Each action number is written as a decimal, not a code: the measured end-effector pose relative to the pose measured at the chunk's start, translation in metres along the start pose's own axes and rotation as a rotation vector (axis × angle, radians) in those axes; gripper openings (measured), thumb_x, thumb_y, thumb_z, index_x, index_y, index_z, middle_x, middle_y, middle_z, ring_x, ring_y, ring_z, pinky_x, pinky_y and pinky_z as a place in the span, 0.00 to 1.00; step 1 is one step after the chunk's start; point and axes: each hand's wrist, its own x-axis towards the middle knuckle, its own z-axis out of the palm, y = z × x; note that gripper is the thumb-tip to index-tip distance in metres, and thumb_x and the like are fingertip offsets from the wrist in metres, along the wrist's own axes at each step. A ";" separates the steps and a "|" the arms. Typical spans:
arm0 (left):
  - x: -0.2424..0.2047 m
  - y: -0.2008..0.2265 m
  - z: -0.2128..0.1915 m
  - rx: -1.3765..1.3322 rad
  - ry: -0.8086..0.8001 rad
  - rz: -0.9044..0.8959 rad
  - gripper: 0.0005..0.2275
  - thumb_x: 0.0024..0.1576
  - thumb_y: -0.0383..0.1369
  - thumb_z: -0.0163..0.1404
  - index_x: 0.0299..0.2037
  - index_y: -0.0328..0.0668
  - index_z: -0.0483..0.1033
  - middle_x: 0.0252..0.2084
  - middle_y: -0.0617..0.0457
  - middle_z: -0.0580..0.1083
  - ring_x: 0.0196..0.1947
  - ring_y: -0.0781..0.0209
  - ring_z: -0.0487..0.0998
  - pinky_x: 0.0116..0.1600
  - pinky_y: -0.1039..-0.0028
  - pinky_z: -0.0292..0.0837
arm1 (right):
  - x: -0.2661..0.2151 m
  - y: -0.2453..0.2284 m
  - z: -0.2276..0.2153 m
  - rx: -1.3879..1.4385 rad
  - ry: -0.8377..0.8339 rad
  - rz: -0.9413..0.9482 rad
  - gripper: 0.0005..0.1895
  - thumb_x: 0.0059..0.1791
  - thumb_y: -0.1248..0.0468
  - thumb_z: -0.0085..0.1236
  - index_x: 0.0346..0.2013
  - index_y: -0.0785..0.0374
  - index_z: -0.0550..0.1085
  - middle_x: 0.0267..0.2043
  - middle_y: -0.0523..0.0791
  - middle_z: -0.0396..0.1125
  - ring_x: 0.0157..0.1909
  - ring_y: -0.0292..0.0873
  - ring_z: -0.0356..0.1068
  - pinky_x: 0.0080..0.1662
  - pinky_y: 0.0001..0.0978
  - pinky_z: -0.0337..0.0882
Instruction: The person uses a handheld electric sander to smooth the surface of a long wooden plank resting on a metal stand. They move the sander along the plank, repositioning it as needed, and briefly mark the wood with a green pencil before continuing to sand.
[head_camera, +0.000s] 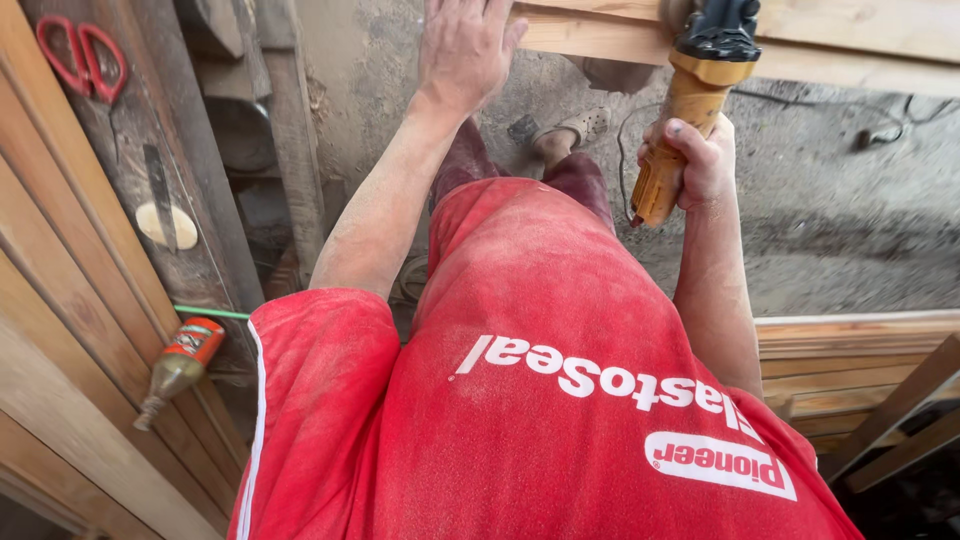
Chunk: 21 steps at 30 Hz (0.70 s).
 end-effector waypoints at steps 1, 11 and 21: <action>0.005 0.004 -0.001 0.007 0.012 0.085 0.20 0.65 0.41 0.56 0.62 0.39 0.72 0.57 0.43 0.73 0.60 0.41 0.69 0.67 0.47 0.55 | -0.004 0.004 -0.007 0.048 0.043 -0.005 0.21 0.48 0.59 0.63 0.48 0.69 0.69 0.36 0.50 0.69 0.34 0.47 0.73 0.40 0.41 0.77; 0.014 -0.004 -0.007 0.213 -0.168 -0.098 0.33 0.67 0.55 0.45 0.73 0.39 0.56 0.74 0.40 0.57 0.75 0.36 0.50 0.75 0.39 0.32 | -0.005 0.002 0.019 0.006 0.021 -0.020 0.22 0.47 0.59 0.65 0.50 0.68 0.70 0.40 0.47 0.70 0.37 0.42 0.73 0.43 0.39 0.79; 0.002 -0.055 -0.003 0.162 -0.171 -0.287 0.36 0.69 0.63 0.28 0.81 0.52 0.42 0.84 0.46 0.41 0.80 0.34 0.25 0.83 0.45 0.26 | 0.043 -0.009 0.049 -0.174 -0.053 -0.016 0.21 0.45 0.59 0.66 0.46 0.67 0.71 0.38 0.46 0.70 0.36 0.41 0.73 0.41 0.37 0.79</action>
